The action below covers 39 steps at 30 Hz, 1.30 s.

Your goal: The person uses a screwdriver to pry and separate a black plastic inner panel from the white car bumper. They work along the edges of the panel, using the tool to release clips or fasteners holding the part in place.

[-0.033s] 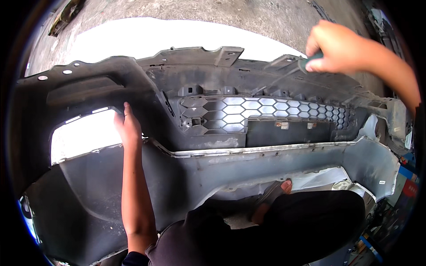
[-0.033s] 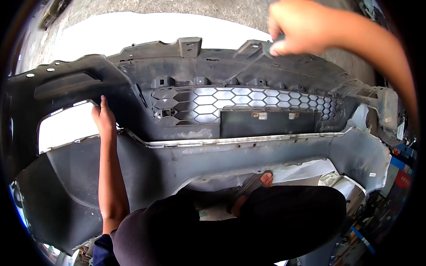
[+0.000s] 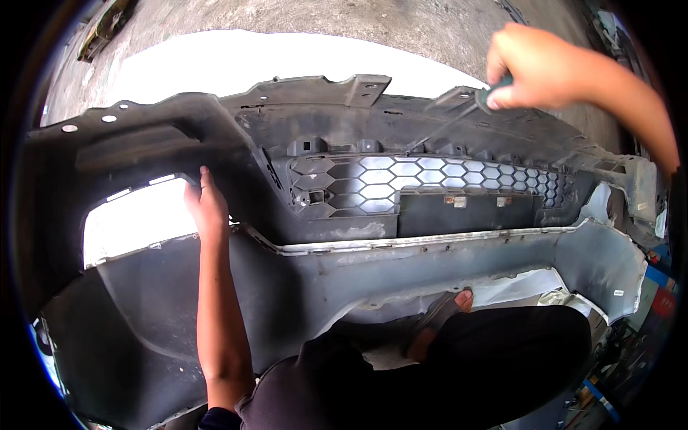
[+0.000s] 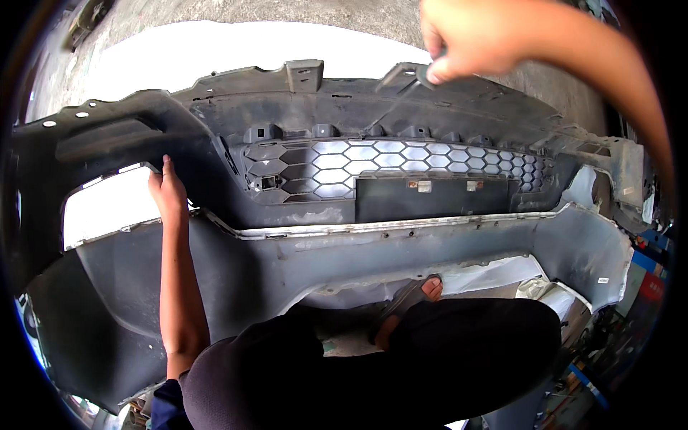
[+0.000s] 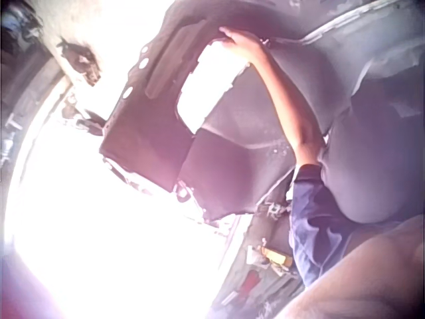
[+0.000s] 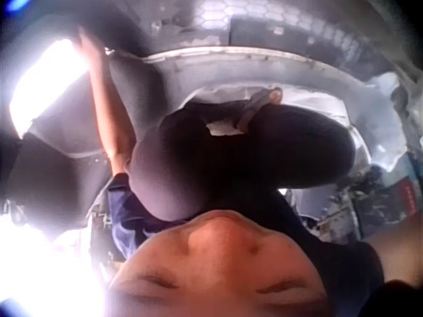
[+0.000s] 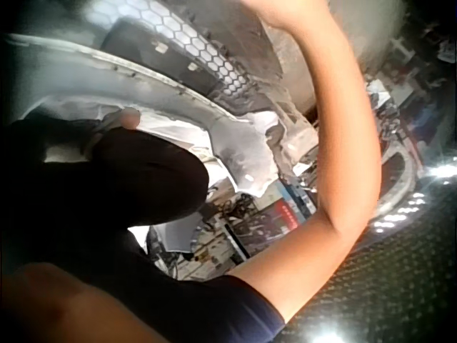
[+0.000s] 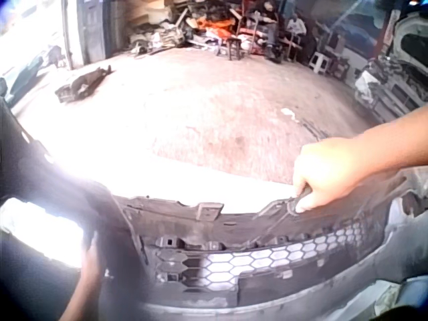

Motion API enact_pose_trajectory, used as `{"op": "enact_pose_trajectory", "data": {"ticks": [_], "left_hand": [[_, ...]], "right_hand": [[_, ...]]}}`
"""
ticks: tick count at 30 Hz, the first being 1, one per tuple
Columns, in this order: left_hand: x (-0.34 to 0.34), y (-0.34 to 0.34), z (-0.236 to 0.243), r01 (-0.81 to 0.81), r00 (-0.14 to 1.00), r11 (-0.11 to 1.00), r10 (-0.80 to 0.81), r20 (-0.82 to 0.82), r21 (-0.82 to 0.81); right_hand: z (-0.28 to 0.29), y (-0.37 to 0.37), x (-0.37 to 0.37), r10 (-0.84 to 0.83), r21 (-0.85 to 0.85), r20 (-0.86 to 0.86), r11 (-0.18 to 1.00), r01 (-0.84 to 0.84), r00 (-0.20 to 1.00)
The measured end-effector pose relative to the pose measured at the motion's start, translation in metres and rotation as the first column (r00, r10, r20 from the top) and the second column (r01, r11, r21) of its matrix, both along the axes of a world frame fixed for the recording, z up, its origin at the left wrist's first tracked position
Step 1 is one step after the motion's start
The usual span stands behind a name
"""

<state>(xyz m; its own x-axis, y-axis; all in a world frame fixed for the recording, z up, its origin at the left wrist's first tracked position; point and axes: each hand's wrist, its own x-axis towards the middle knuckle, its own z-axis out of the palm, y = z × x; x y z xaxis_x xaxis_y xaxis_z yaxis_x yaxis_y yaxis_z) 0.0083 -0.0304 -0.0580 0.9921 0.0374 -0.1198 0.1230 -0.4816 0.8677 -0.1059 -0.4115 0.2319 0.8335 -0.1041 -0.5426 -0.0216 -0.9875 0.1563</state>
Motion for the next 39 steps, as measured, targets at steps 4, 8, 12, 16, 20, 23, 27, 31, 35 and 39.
{"op": "enact_pose_trajectory", "data": {"ticks": [4, 8, 12, 16, 20, 23, 27, 31, 35, 39], "left_hand": [[-0.005, -0.008, -0.003, 0.023, 0.997, 0.998, -0.028, -0.074, -0.066], [0.002, 0.008, -0.008, 0.017, 0.998, 0.996, -0.023, -0.064, -0.090], [0.001, 0.013, -0.006, 0.030, 0.998, 0.994, -0.037, -0.060, -0.110], [0.006, 0.013, -0.011, 0.031, 0.995, 0.999, -0.034, -0.089, -0.036], [0.008, 0.015, -0.016, 0.060, 0.998, 0.992, -0.063, -0.021, -0.108], [0.004, 0.009, -0.006, 0.073, 0.997, 0.986, -0.077, -0.018, -0.152], [0.001, 0.000, 0.013, 0.060, 0.978, 0.997, -0.069, -0.199, -0.047], [0.003, 0.005, -0.020, 0.066, 0.998, 0.988, -0.067, -0.003, -0.139], [0.005, 0.010, -0.012, 0.057, 0.998, 0.987, -0.052, 0.038, -0.148], [0.019, 0.026, -0.038, -0.008, 0.990, 1.000, 0.004, 0.144, 0.028]], "right_hand": [[0.001, 0.004, 0.017, 0.276, -0.099, -0.085, 0.954, -0.284, 0.957], [0.020, 0.056, 0.051, 0.400, -0.101, -0.248, 0.895, -0.434, 0.882], [0.021, 0.085, 0.049, 0.569, -0.075, -0.236, 0.798, -0.598, 0.788], [-0.010, 0.069, 0.046, 0.226, -0.068, 0.155, 0.974, -0.218, 0.962], [-0.008, 0.057, 0.072, 0.506, -0.101, -0.215, 0.839, -0.534, 0.835], [0.001, 0.045, 0.061, 0.703, -0.043, -0.300, 0.665, -0.745, 0.645], [0.004, 0.035, 0.003, 0.611, -0.127, -0.163, 0.766, -0.630, 0.775], [-0.003, 0.031, -0.120, 0.412, -0.258, 0.025, 0.883, -0.392, 0.911], [-0.047, 0.037, -0.187, 0.371, -0.282, 0.303, 0.915, -0.290, 0.878], [-0.076, 0.038, -0.227, 0.331, -0.319, 0.379, 0.923, -0.214, 0.864]]}}
